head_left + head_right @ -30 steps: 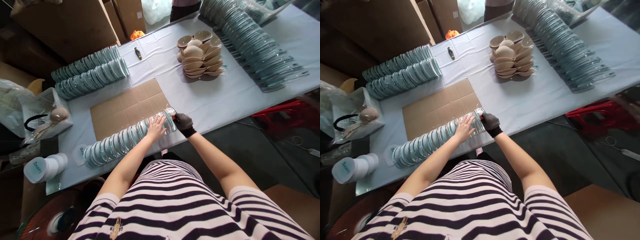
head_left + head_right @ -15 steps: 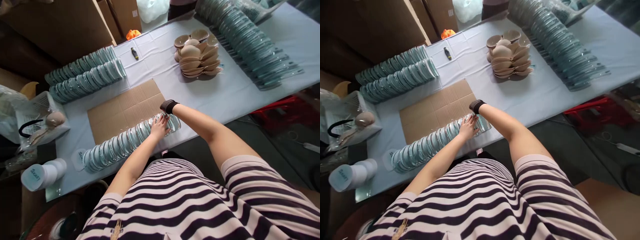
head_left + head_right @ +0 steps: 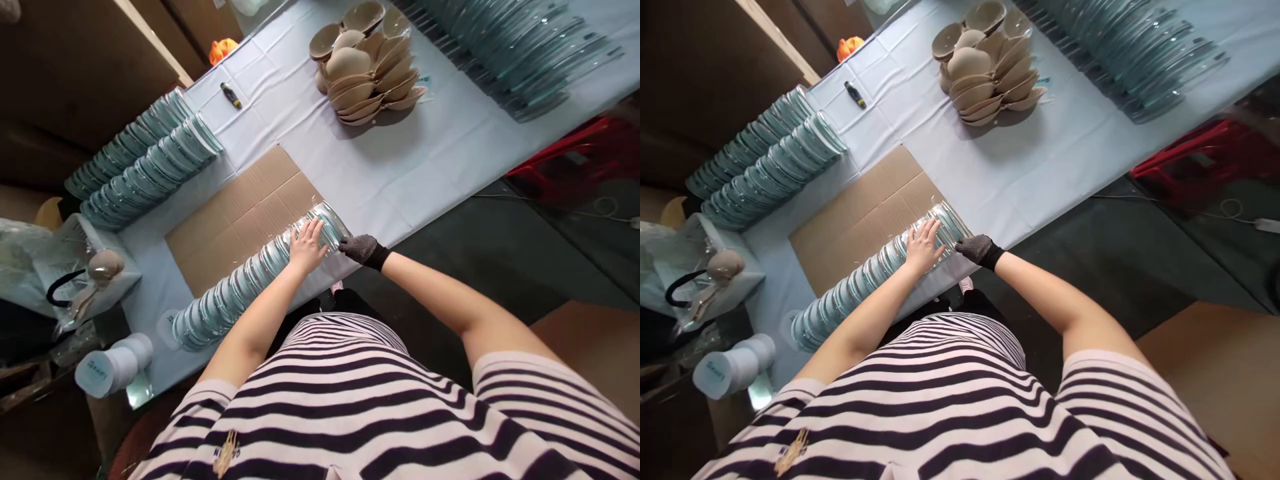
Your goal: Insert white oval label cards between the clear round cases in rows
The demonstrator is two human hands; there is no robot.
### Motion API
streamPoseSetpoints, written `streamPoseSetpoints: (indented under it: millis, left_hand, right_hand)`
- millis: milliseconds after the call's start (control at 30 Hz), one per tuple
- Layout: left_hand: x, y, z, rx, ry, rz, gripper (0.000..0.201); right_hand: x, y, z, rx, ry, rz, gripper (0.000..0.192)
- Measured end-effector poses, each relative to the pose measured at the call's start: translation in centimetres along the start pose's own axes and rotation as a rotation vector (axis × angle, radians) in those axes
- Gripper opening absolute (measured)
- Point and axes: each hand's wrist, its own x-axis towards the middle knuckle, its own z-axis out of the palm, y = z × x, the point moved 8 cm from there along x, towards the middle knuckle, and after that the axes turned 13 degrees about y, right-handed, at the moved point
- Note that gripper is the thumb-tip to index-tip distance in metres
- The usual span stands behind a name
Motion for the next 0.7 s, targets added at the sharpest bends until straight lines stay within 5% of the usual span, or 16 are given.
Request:
streamPoseSetpoints:
  millis: [200, 267, 400, 467, 567, 700]
  left_hand:
    - [0.0, 1.4, 0.0, -0.106, -0.043, -0.012, 0.069]
    - [0.1, 1.7, 0.0, -0.145, -0.042, 0.010, 0.069]
    - [-1.4, -0.2, -2.7, -0.167, 0.200, 0.045, 0.065]
    - [-4.5, -3.2, -4.9, -0.202, 0.344, -0.026, 0.061]
    - [-12.1, -10.9, -8.0, -0.291, 0.549, -0.301, 0.056]
    - [-27.7, -24.5, -9.1, -0.331, 0.780, -1.019, 0.043]
  right_hand:
    - [-2.9, -0.9, 3.4, -0.117, 0.062, -0.002, 0.043]
    - [-3.6, -0.4, 3.9, -0.123, 0.176, 0.057, 0.037]
    - [-4.1, -0.1, 7.3, 0.074, 0.211, 0.058, 0.033]
    - [-3.9, -2.2, 8.6, 0.181, 0.146, -0.012, 0.030]
    - [-2.5, -7.9, 8.2, 0.273, 0.111, -0.139, 0.031]
    - [2.4, -19.5, 5.2, 0.344, 0.074, -0.329, 0.036]
